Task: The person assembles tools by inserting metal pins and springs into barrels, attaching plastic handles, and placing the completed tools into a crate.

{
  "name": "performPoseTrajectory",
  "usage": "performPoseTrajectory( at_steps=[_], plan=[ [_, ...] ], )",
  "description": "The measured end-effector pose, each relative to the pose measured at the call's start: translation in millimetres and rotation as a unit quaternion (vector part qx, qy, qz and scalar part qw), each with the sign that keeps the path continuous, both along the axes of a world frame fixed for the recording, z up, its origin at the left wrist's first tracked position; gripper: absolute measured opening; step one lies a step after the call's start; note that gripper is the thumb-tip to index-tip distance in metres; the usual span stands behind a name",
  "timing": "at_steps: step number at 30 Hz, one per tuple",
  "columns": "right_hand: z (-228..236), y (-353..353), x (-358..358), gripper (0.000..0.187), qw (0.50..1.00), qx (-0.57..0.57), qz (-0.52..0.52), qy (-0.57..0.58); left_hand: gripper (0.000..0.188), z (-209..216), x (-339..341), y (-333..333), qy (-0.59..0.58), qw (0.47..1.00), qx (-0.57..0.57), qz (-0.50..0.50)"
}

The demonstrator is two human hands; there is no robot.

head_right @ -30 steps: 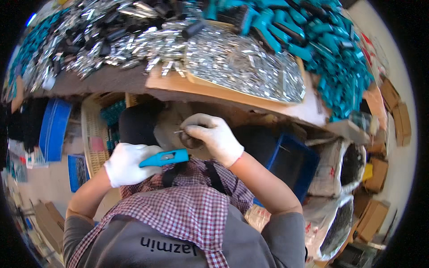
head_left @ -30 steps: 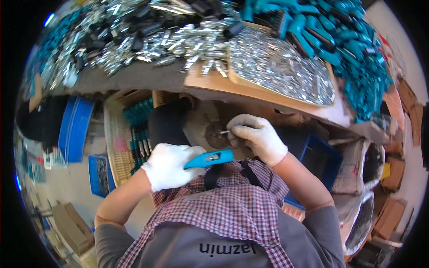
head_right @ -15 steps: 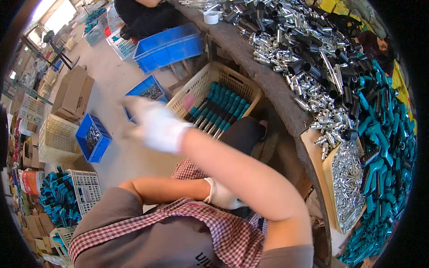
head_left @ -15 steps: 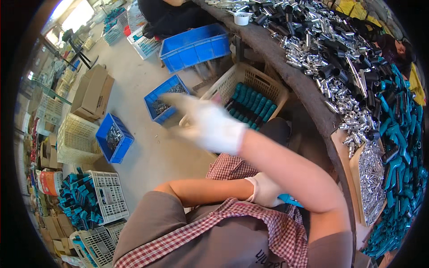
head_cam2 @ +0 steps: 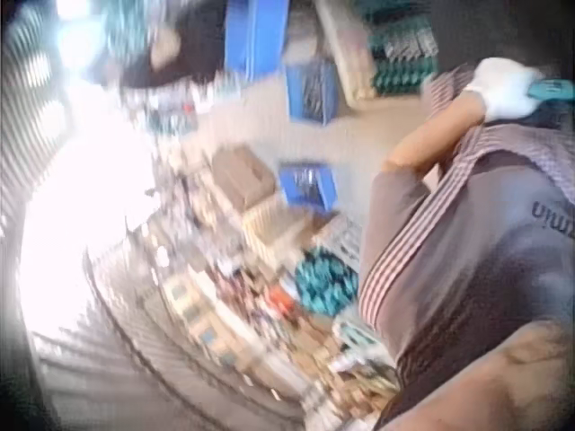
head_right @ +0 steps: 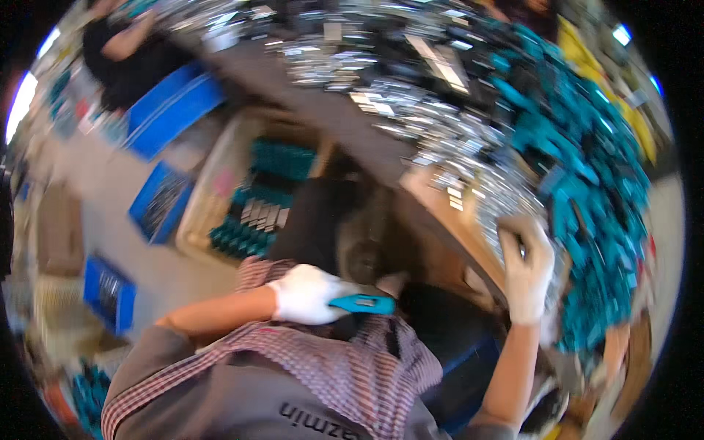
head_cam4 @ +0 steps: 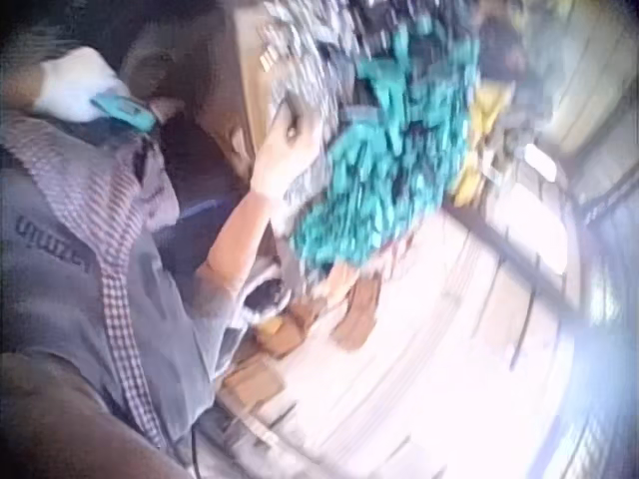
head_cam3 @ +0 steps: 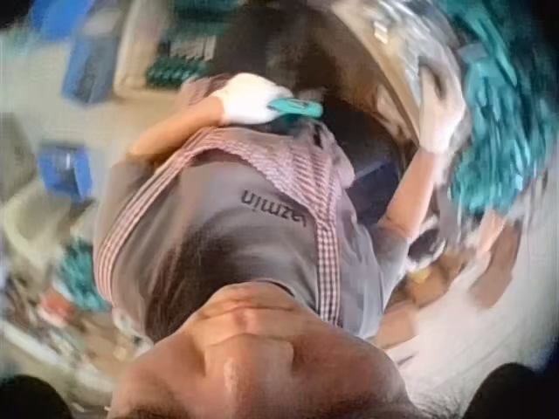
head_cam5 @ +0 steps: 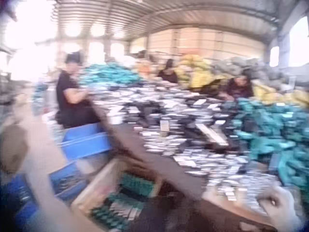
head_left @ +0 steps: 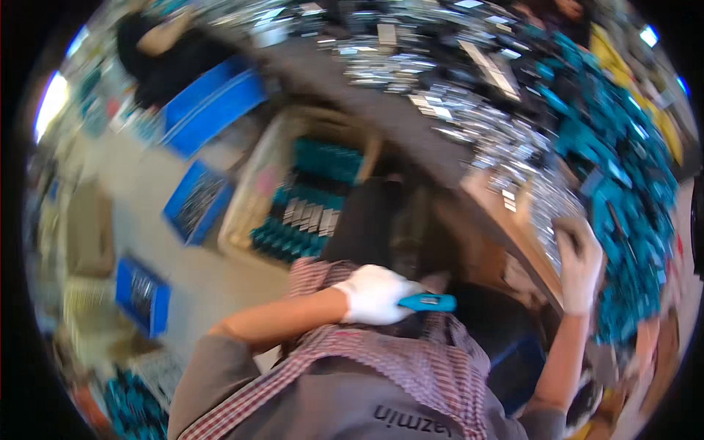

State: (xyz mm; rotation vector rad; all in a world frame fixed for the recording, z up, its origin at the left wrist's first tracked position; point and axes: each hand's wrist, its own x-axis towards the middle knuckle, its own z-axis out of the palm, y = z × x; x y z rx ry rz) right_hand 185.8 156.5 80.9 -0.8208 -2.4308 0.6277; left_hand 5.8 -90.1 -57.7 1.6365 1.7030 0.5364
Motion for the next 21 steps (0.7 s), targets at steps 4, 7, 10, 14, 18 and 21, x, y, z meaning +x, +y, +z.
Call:
performPoseTrajectory(
  at_steps=[4,7,10,14,18,21],
  plan=[
    [0.8,57.0,66.9,0.011,0.984,0.144,-0.095,-0.039,0.031,15.2,10.1,23.7,0.061,0.996,0.046,-0.039],
    [-12.5,63.7,83.7,0.013,0.978,0.159,-0.115,-0.066,0.031,20.3,14.1,33.6,0.062,0.992,0.092,-0.055],
    [-27.2,60.5,86.5,0.01,0.98,0.159,-0.099,-0.065,0.033,32.1,21.1,48.6,0.055,0.989,0.113,-0.073],
    [-41.7,64.2,75.3,0.008,0.972,0.21,-0.105,-0.025,0.034,43.5,30.4,57.8,0.071,0.986,0.128,-0.079],
    [-42.0,70.9,61.6,0.015,0.946,0.223,-0.213,-0.101,0.034,51.4,34.2,60.6,0.08,0.986,0.125,-0.075],
    [-42.3,81.4,56.2,0.017,0.956,0.146,-0.216,-0.131,0.034,58.0,35.6,64.7,0.078,0.988,0.117,-0.068]
  ],
)
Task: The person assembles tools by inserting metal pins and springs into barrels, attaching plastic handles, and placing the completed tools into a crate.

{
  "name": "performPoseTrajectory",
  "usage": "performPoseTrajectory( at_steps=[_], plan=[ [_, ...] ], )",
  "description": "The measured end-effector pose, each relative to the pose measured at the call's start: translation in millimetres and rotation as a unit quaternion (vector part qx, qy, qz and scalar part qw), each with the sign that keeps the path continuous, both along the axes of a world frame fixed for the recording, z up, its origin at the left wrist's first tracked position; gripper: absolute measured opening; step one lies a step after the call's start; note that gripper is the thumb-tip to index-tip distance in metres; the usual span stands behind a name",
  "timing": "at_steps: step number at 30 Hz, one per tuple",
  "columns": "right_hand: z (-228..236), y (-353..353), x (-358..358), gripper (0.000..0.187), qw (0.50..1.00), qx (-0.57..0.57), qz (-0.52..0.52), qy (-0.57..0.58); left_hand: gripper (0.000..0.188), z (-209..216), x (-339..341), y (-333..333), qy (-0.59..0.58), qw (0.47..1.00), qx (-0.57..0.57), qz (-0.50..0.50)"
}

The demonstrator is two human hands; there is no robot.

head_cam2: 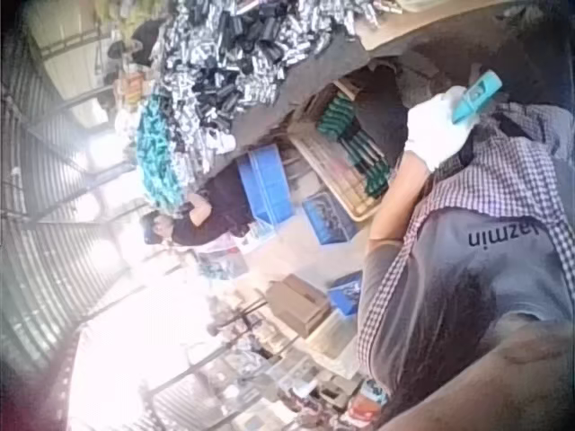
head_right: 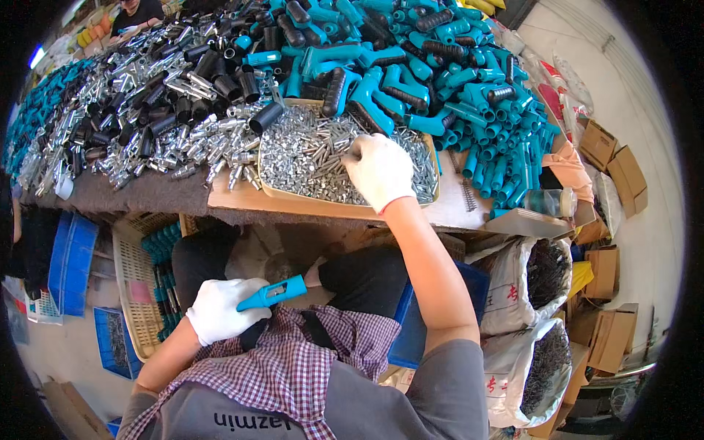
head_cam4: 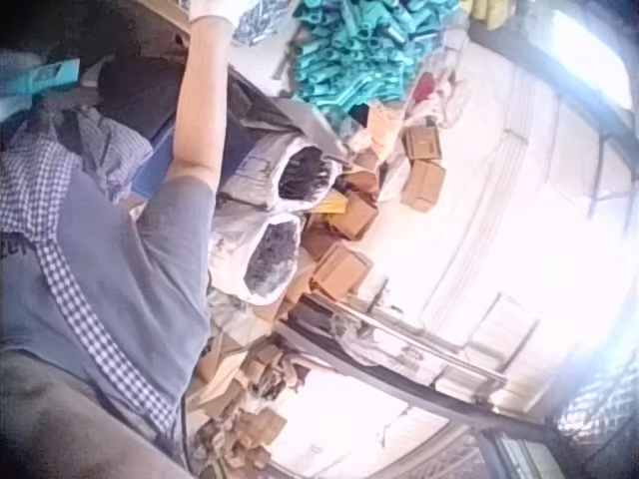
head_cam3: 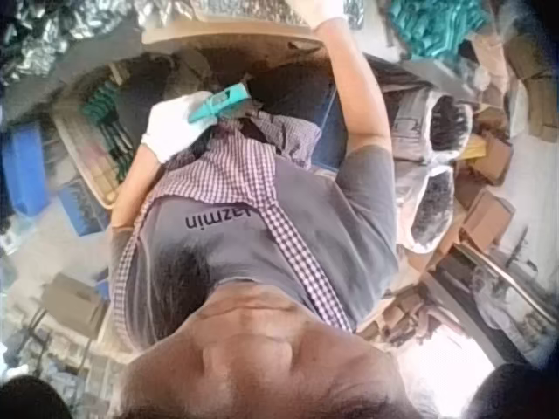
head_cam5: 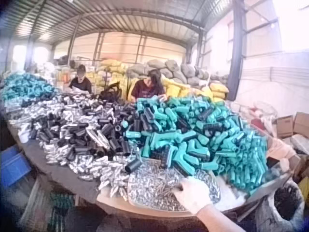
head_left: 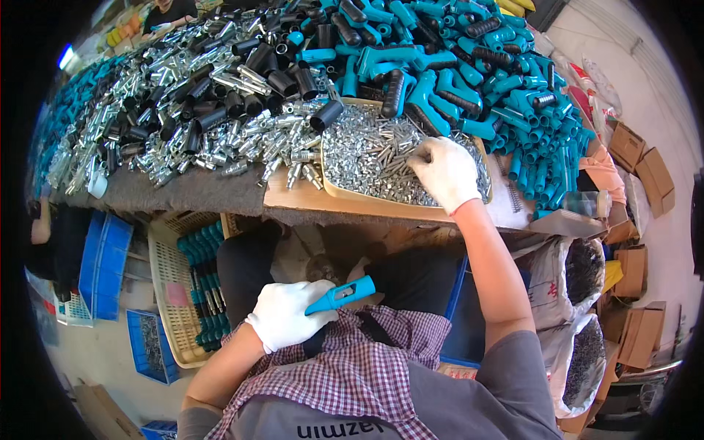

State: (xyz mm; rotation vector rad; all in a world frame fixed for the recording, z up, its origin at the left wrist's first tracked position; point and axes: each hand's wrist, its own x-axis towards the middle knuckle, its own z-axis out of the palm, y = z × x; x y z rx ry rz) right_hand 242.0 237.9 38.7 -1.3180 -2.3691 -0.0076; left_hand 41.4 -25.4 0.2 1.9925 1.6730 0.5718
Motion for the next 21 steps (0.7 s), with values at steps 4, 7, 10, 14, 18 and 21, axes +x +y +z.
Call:
performPoseTrajectory(
  at_steps=[4,7,10,14,18,21],
  plan=[
    [1.4,3.0,0.6,0.015,0.996,0.018,0.045,0.077,0.035,6.1,-4.8,5.1,-0.003,1.0,-0.017,0.007],
    [15.4,-26.1,-0.8,0.013,0.971,-0.05,0.102,0.208,0.036,12.0,-12.3,10.0,-0.015,0.999,-0.03,0.016],
    [29.6,-78.4,-2.3,0.017,0.933,-0.228,0.198,0.195,0.036,21.4,-19.0,11.9,-0.023,0.999,-0.042,0.01],
    [4.1,-112.5,-1.4,0.012,0.858,-0.378,0.275,0.213,0.035,26.5,-28.3,10.6,0.0,0.999,-0.032,-0.021],
    [-12.3,-124.7,2.5,0.014,0.848,-0.398,0.283,0.208,0.034,37.7,-27.9,20.4,0.058,0.992,-0.09,-0.061],
    [-30.2,-127.9,-5.1,0.011,0.867,-0.311,0.337,0.195,0.031,29.6,-26.2,26.6,0.078,0.99,-0.095,-0.067]
  ],
)
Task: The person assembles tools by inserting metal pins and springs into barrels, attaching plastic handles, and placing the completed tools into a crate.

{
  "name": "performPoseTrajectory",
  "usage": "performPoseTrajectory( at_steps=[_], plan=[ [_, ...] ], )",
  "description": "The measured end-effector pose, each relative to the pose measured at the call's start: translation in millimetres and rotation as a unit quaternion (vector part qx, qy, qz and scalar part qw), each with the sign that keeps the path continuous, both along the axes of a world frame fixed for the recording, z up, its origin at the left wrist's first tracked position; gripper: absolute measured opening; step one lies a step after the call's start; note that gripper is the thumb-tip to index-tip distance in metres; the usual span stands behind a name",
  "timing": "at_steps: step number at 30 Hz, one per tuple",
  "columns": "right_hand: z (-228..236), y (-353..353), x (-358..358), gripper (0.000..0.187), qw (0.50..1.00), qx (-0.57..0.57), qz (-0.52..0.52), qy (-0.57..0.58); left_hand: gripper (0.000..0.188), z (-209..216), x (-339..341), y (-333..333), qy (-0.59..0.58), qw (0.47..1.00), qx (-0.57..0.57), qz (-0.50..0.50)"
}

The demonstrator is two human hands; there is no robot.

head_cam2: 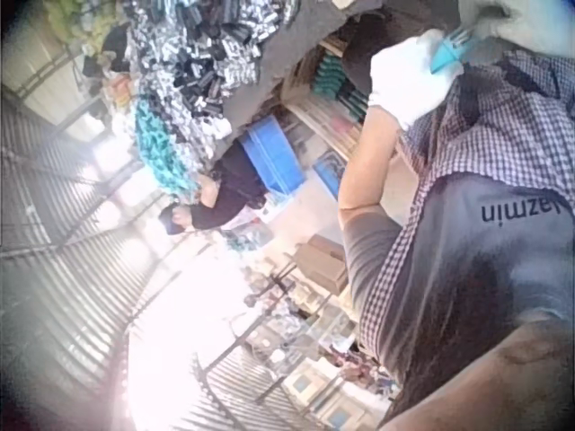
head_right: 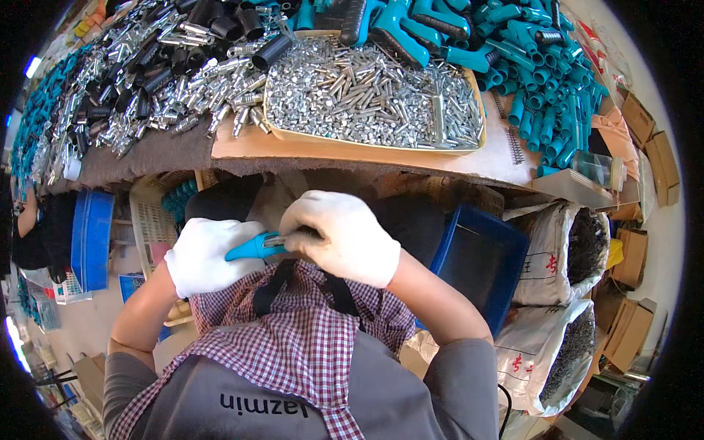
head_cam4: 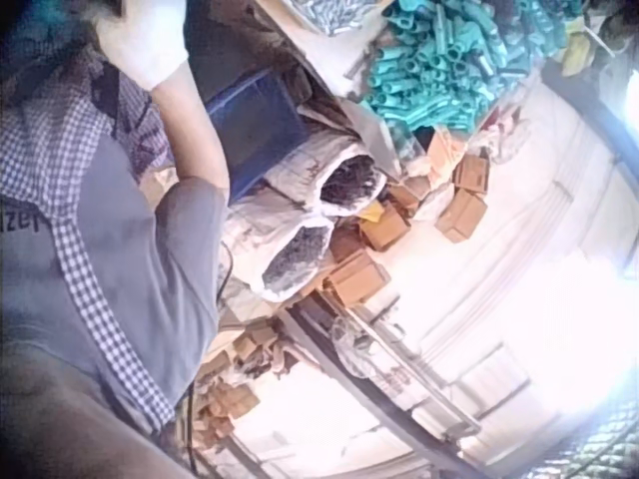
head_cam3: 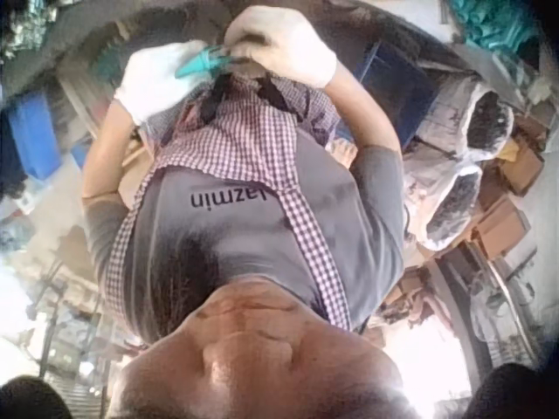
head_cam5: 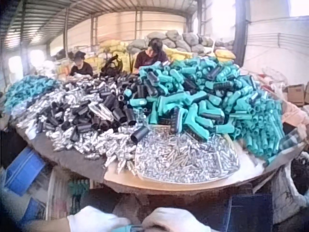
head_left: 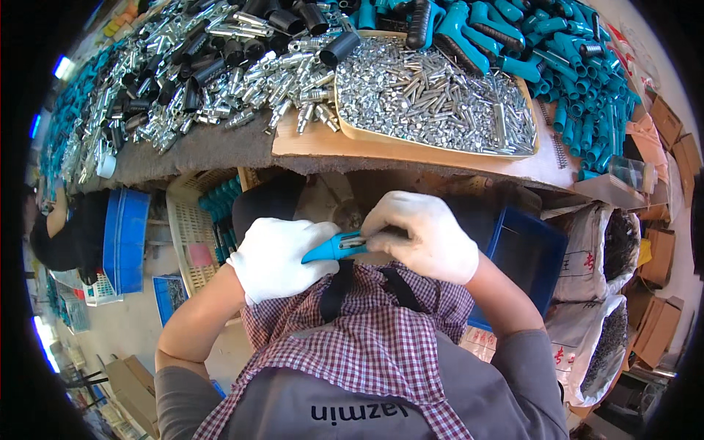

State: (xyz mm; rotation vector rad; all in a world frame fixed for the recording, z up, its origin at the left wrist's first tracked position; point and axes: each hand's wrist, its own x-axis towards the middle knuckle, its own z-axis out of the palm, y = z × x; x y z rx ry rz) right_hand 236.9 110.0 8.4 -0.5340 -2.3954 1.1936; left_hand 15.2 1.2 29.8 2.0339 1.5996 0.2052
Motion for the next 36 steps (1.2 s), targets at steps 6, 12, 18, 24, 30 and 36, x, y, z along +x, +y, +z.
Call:
performPoseTrajectory(
  at_steps=[6,12,18,24,30,36],
  plan=[
    [-14.6,-5.5,-6.2,0.015,0.993,0.111,0.026,0.025,0.03,-3.0,-0.3,-2.5,0.004,1.0,0.003,0.007],
    [-10.4,-2.6,-15.6,0.014,0.973,0.218,0.075,0.005,0.038,-9.1,-2.4,-4.7,0.001,0.999,0.039,-0.005],
    [16.2,-36.4,-35.6,0.012,0.917,0.293,0.067,-0.262,0.04,-16.8,1.5,-3.9,0.047,0.999,-0.015,-0.006],
    [3.6,17.7,-33.2,0.041,0.947,-0.042,0.142,-0.286,0.04,-25.3,2.1,-18.9,0.016,0.999,0.042,-0.005],
    [-26.5,16.6,-30.8,0.042,0.886,-0.272,0.197,-0.318,0.042,-21.8,1.2,-23.2,-0.011,0.998,0.055,-0.023],
    [-1.4,-1.1,-35.6,0.046,0.955,-0.156,0.089,-0.236,0.043,-24.7,-7.4,-22.7,-0.063,0.992,0.112,0.003]
  ],
)
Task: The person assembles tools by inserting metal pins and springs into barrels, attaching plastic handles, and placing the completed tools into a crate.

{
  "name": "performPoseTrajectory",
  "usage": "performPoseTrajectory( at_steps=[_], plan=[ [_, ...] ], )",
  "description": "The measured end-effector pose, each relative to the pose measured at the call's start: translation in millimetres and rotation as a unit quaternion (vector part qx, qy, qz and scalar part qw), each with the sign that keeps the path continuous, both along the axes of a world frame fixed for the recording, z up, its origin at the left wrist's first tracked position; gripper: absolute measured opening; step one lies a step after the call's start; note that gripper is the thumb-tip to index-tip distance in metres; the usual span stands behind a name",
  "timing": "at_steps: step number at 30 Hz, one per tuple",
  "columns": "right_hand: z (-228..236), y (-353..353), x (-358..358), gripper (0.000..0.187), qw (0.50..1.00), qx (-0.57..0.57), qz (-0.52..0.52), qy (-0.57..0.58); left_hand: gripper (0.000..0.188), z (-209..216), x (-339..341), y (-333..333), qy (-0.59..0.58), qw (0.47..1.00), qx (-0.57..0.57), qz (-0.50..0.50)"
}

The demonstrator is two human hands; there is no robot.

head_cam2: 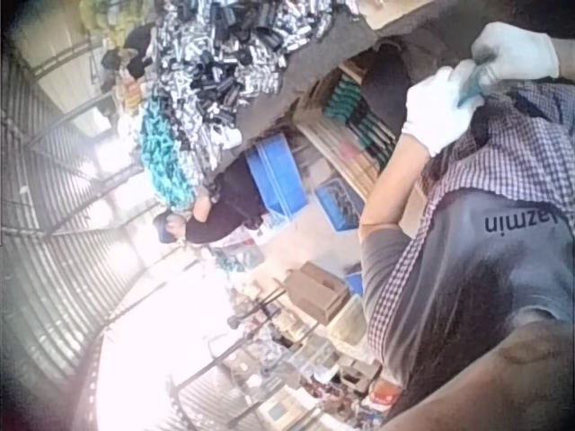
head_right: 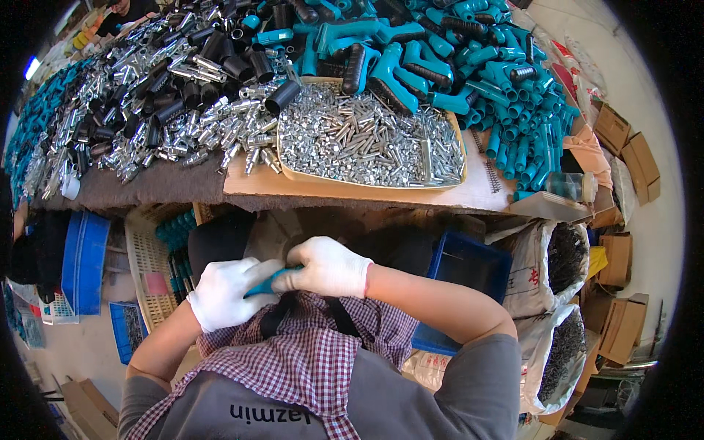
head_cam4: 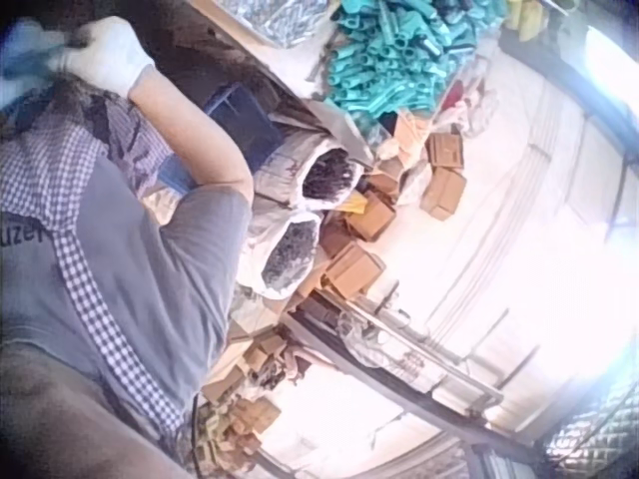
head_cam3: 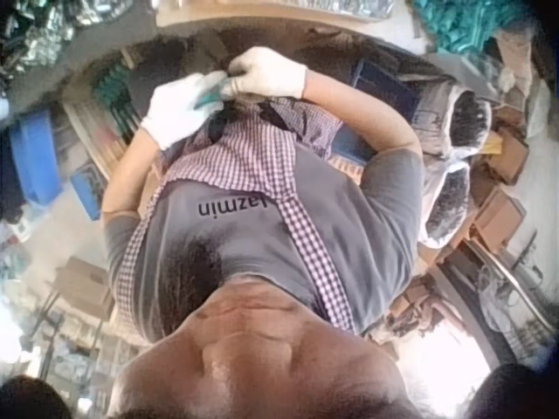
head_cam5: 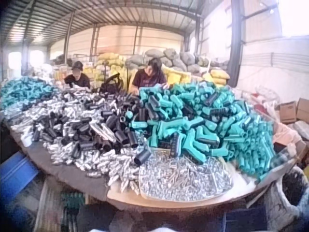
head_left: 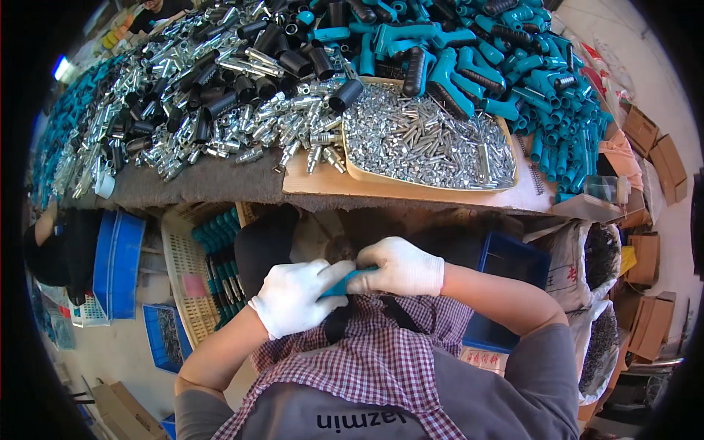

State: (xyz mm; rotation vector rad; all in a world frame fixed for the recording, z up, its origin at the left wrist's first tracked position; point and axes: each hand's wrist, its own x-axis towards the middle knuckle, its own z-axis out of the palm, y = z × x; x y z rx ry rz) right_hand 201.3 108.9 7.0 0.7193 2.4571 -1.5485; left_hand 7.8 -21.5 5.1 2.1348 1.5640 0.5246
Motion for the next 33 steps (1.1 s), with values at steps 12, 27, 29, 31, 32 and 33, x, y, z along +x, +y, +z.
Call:
performPoseTrajectory(
  at_steps=[12,27,29,31,32,33],
  plan=[
    [20.8,103.0,-34.1,0.014,0.794,0.576,-0.169,0.093,0.053,-1.6,9.1,8.5,-0.146,0.973,0.099,0.147],
    [23.1,115.1,-31.1,0.02,0.832,0.535,-0.137,0.058,0.053,9.0,3.3,4.0,-0.151,0.972,0.096,0.155],
    [25.5,111.9,-29.0,0.02,0.834,0.53,-0.139,0.063,0.054,9.3,1.1,3.9,-0.146,0.972,0.093,0.156],
    [26.9,108.4,-28.1,0.019,0.829,0.542,-0.119,0.069,0.054,10.0,0.6,3.1,-0.135,0.974,0.093,0.159],
    [28.4,107.5,-29.8,0.019,0.829,0.541,-0.12,0.07,0.054,10.7,1.1,2.7,-0.134,0.974,0.093,0.159],
    [30.3,107.5,-33.6,0.019,0.836,0.534,-0.116,0.041,0.054,11.4,1.7,2.3,-0.134,0.973,0.097,0.158]
  ],
)
